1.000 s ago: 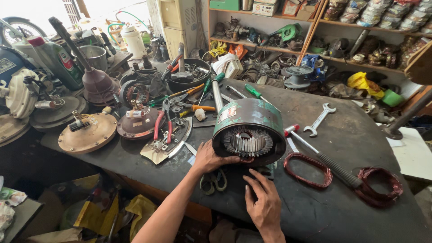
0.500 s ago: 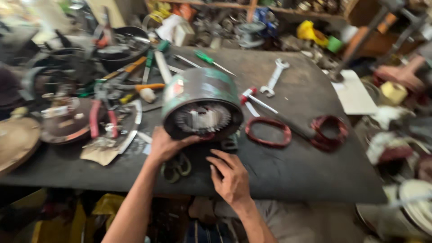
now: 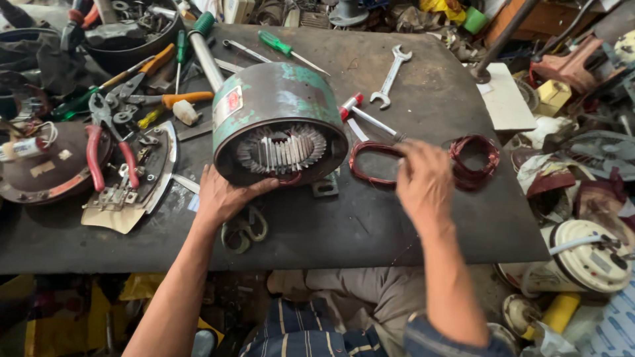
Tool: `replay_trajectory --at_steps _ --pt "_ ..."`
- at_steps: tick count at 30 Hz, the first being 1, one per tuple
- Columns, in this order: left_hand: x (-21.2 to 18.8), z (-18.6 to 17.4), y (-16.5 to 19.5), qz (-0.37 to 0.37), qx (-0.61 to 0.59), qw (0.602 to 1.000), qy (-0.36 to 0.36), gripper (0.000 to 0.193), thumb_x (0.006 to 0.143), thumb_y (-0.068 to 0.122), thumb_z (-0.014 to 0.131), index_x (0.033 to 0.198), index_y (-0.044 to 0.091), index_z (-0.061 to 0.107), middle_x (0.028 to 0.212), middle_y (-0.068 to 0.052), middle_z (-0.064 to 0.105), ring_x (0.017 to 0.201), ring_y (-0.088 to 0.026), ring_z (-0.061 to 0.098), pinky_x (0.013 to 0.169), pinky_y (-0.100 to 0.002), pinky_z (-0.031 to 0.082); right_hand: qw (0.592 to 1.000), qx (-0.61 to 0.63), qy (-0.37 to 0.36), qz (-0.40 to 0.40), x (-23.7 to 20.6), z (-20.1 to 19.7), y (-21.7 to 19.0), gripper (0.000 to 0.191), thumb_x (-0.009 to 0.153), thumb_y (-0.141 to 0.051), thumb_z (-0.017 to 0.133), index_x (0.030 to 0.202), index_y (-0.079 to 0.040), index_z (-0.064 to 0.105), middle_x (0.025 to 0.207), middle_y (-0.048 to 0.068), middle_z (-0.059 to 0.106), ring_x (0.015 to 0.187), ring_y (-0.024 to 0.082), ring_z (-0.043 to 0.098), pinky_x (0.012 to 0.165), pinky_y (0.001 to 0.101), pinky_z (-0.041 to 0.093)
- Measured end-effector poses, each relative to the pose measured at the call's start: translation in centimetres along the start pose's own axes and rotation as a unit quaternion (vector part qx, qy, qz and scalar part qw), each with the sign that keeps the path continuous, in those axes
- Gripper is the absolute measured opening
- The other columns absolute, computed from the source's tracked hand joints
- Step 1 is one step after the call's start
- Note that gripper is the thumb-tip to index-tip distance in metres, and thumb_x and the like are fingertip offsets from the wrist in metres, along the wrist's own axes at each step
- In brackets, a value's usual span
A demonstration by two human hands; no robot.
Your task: The person inserts copper wire coils into the stator slots of a motor housing, using a rubber mallet to tap them into place. They also cut a small piece of insulating material and place it inside the stator before continuing to seat the coils.
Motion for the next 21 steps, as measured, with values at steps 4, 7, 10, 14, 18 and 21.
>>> replay_trajectory --at_steps 4,7,10,14,18,21 --pt "-0.1 -0.1 -0.4 -0.026 -0.023 0.999 0.007 0.088 0.07 0.07 0.076 0.132 0.009 0.063 0.131 -0.015 0.067 0.124 -0.038 0.059 0.103 -0.062 0.037 0.991 -0.118 -0.058 -0.027 2.6 2.1 4.4 0.045 0.083 -0.011 0.07 0.129 -0.011 0.069 0.121 0.012 0.07 0.111 0.037 0.064 0.092 0.049 0.05" --pt "0.0 -0.2 -0.6 -0.029 -0.033 0.999 0.018 0.096 0.069 0.071 0.078 0.139 0.009 0.057 0.137 -0.016 0.063 0.129 -0.039 0.054 0.107 -0.068 0.031 0.974 -0.111 -0.198 0.018 3.5 4.3 6.3 0.05 0.086 -0.014 0.07 0.136 -0.017 0.065 0.111 0.012 0.069 0.103 0.038 0.066 0.092 0.0503 0.052" --pt "0.0 0.2 -1.0 -0.05 -0.041 0.998 -0.005 0.094 0.068 0.071 0.077 0.139 0.012 0.058 0.14 -0.013 0.062 0.133 -0.037 0.053 0.111 -0.069 0.029 0.964 -0.133 -0.229 0.011 4.2 4.7 6.3 0.056 0.08 -0.017 0.072 0.135 -0.019 0.063 0.109 0.014 0.067 0.102 0.039 0.066 0.088 0.0505 0.054" --pt "0.0 0.2 -1.2 -0.063 -0.062 0.996 -0.013 0.093 0.068 0.07 0.077 0.14 0.015 0.057 0.143 -0.01 0.06 0.137 -0.035 0.05 0.113 -0.071 0.024 0.966 -0.113 -0.23 0.035 4.8 4.2 5.5 0.061 0.078 -0.018 0.07 0.138 -0.019 0.061 0.107 0.017 0.066 0.093 0.041 0.068 0.08 0.0524 0.055" --pt "-0.1 0.1 -1.2 -0.065 -0.087 0.994 -0.003 0.099 0.067 0.07 0.076 0.146 0.015 0.051 0.147 -0.009 0.057 0.14 -0.033 0.046 0.112 -0.072 0.022 0.975 0.063 -0.167 0.129 4.5 2.2 4.7 0.06 0.082 -0.017 0.065 0.143 -0.016 0.058 0.097 0.017 0.068 0.081 0.032 0.068 0.074 0.0459 0.055" --pt "-0.1 0.2 -1.5 -0.078 -0.097 0.992 -0.007 0.101 0.066 0.07 0.077 0.147 0.016 0.049 0.149 -0.008 0.055 0.142 -0.032 0.045 0.115 -0.071 0.019 0.919 0.289 -0.111 0.243 1.8 0.4 3.9 0.057 0.092 -0.013 0.049 0.149 -0.009 0.054 0.094 0.013 0.064 0.073 0.02 0.061 0.066 0.0359 0.051"
Point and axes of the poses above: each hand's wrist, its own x-axis towards the middle knuckle, its own z-axis out of the palm, y = z × x, the point moved 6 cm from there along x, towards the middle knuckle
